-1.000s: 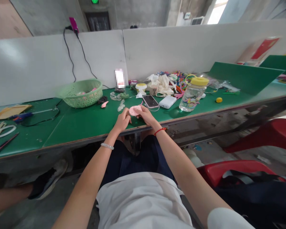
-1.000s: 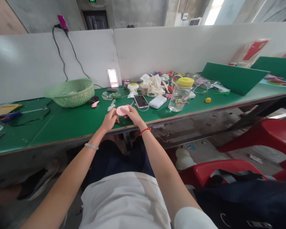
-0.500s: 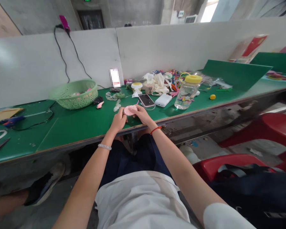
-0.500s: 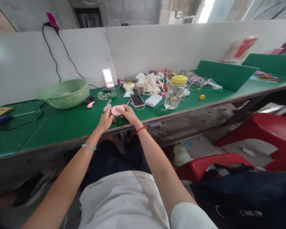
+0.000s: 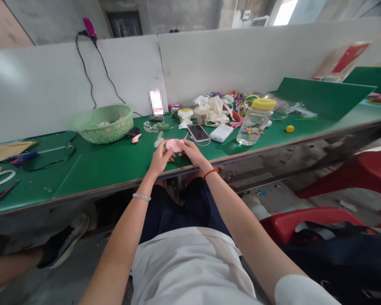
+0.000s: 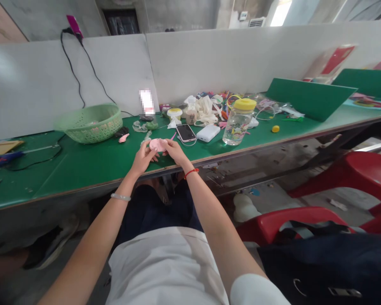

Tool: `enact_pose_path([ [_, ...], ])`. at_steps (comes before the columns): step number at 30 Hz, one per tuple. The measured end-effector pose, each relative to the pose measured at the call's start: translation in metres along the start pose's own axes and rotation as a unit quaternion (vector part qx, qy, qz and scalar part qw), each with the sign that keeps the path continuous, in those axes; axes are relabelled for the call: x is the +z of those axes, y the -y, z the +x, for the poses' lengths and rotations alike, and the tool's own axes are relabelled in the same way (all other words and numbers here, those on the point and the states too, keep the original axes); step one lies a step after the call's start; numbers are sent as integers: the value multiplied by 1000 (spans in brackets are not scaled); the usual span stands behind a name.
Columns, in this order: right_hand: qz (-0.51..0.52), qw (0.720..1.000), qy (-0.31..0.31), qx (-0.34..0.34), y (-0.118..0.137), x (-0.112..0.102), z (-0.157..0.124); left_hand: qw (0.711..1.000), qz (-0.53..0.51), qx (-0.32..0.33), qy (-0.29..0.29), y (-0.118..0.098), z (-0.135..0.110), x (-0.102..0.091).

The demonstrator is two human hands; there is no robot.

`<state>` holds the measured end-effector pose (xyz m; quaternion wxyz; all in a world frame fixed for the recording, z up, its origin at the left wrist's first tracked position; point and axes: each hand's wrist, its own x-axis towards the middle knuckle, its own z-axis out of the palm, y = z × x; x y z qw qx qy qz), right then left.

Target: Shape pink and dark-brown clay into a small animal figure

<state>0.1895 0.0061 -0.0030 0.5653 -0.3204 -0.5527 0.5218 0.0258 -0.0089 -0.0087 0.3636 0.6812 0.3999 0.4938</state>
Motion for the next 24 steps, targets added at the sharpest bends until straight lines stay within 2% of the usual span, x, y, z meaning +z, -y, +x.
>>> enact_pose_path([
  [6,9,1000,-4,15,-1,1,2,998,-43,-22,-27,3,2,0],
  [16,22,999,-8,32,-2,0,3,998,-54,-25,-37,6,4,-1],
  [24,15,999,-38,13,-2,1,3,997,-51,-34,-45,12,9,-4],
])
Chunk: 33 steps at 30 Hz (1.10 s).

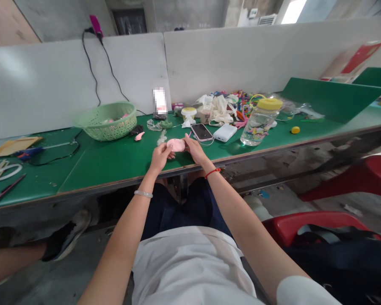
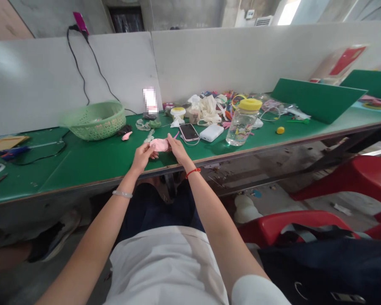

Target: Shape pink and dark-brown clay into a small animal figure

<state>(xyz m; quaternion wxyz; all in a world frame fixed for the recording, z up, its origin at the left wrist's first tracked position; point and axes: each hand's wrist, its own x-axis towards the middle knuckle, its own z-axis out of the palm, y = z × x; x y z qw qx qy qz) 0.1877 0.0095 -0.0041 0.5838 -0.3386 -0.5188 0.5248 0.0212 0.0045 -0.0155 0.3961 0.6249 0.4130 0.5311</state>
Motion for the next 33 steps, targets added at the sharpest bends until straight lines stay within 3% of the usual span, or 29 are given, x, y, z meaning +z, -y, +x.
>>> enact_pose_path([
  [15,-54,995,-55,-68,-8,-5,3,999,26,0,30,-7,-7,0],
  [29,-58,993,-76,-71,-9,-6,4,999,39,7,33,-10,-9,-1],
  [33,-69,994,-53,-64,-6,-4,2,999,40,8,34,-9,-9,-1],
])
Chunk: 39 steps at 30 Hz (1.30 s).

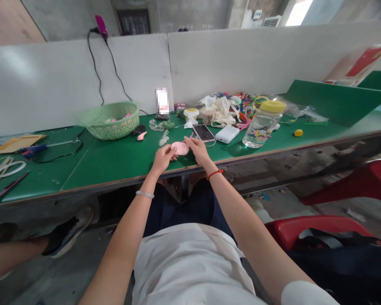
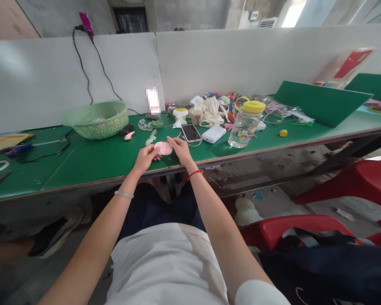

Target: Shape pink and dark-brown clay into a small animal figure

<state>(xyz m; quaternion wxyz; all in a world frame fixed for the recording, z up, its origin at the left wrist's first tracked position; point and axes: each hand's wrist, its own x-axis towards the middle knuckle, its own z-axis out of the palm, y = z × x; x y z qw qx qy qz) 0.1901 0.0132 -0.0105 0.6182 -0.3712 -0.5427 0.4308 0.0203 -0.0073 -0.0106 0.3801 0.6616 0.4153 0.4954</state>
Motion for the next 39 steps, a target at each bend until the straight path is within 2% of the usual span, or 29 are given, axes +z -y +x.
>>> enact_pose_path([
  [5,-22,999,31,3,5,1,-5,1000,9,8,9,-1,-2,1],
  [16,-16,1000,16,8,9,0,-7,1000,11,13,19,-5,-2,0],
  [27,11,1000,7,9,4,0,-3,1000,6,20,1,0,-1,0],
  [39,13,1000,1,17,4,1,-2,998,-29,26,-51,9,4,0],
])
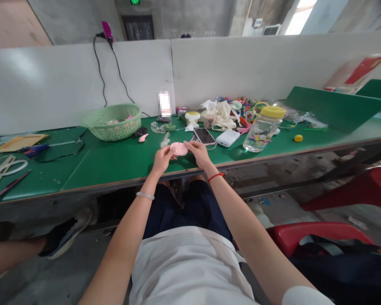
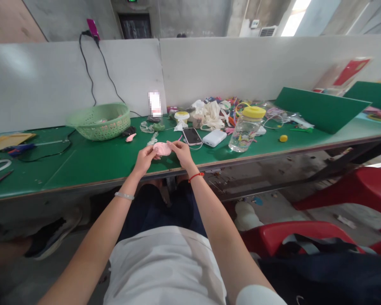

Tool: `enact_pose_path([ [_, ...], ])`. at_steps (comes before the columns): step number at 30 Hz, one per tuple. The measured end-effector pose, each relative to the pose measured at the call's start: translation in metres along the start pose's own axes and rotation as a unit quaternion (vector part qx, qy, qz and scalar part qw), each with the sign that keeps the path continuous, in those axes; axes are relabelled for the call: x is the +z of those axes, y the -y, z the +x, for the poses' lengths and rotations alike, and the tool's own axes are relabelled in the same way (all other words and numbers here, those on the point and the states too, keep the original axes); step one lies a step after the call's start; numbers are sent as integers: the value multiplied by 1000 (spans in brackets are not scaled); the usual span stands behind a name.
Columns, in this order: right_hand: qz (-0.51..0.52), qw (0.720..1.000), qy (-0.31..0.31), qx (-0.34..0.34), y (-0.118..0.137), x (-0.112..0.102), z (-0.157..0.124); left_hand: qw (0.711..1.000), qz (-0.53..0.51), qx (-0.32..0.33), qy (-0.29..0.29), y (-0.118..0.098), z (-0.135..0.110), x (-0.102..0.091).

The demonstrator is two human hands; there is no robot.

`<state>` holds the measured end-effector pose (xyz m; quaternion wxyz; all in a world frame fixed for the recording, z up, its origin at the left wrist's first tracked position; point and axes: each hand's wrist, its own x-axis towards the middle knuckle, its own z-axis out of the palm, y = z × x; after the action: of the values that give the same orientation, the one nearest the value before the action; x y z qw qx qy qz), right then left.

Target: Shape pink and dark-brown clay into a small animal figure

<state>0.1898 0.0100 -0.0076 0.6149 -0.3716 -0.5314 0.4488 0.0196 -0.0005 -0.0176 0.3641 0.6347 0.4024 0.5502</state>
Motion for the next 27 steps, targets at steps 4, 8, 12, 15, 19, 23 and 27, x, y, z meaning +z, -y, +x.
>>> enact_pose_path([
  [4,-4,1000,-7,0,-1,-1,1,1000,1,-2,-2,2,1,0],
  [8,-11,1000,-23,-7,-1,0,1,1000,1,-3,-13,3,3,-1],
  [12,-21,999,-43,-19,-1,2,1,1000,0,-4,-31,5,5,-2],
  [15,-38,998,-38,-28,0,2,0,999,-1,-6,-43,6,5,-3],
  [19,-65,997,-30,-41,-1,2,-1,999,-4,-10,-47,6,4,-3],
  [23,-95,993,-35,-64,-1,2,-3,999,-9,-11,-44,5,3,-3],
  [27,-123,987,-44,-93,1,3,-7,999,-11,-15,-45,6,4,-2],
])
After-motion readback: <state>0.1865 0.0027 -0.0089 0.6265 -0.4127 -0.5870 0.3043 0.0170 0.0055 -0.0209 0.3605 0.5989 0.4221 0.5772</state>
